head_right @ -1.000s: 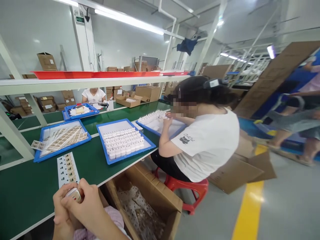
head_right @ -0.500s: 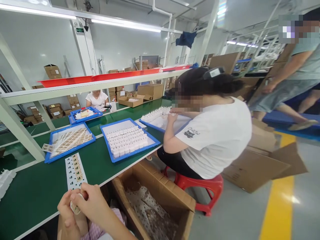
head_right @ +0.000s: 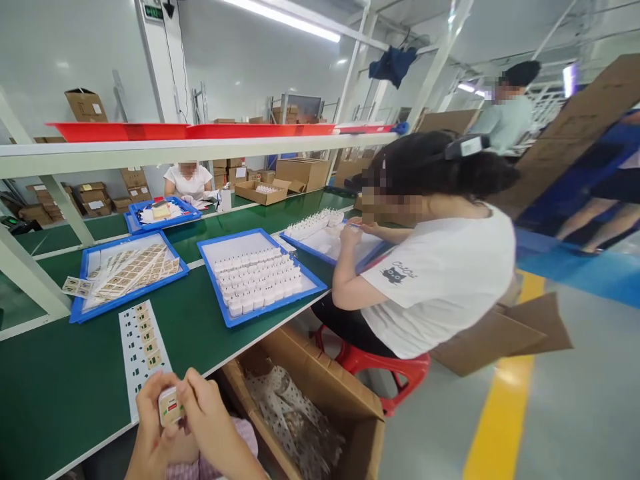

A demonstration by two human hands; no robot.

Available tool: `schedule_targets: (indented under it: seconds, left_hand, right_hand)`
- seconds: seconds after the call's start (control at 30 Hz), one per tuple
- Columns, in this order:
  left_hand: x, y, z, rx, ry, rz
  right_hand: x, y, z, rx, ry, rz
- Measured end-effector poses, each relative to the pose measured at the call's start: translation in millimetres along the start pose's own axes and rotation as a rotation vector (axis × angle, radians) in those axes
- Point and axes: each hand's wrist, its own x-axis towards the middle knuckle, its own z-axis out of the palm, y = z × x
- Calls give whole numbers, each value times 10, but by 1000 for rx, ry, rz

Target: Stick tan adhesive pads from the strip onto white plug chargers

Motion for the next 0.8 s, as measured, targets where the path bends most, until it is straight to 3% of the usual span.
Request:
schedule_targets:
  seconds: [0.07,0.17,0.27,0.3,0.5,0.67,0.8]
  left_hand:
    - [134,116,44,-37,-6,-81]
    - [334,229,112,-99,-21,-173]
    - [479,210,172,-240,-165,-223]
    - [502,192,190,-262,-164,-247]
    - [498,189,284,-321,-100,-315]
    - [532,174,260,-453,-184,-330]
    - [539,148,232,-347,-174,-299]
  right_hand:
    - [74,18,-11,169,-34,-3]
    - [143,94,-14,251,-22,48]
    - [157,179,-30,278,33,82]
    - [155,198,-38,282,47,92]
    - [115,218,-46,295,99,108]
    - [71,289,-51,245,127,93]
    - [44,365,-125,207,82,121]
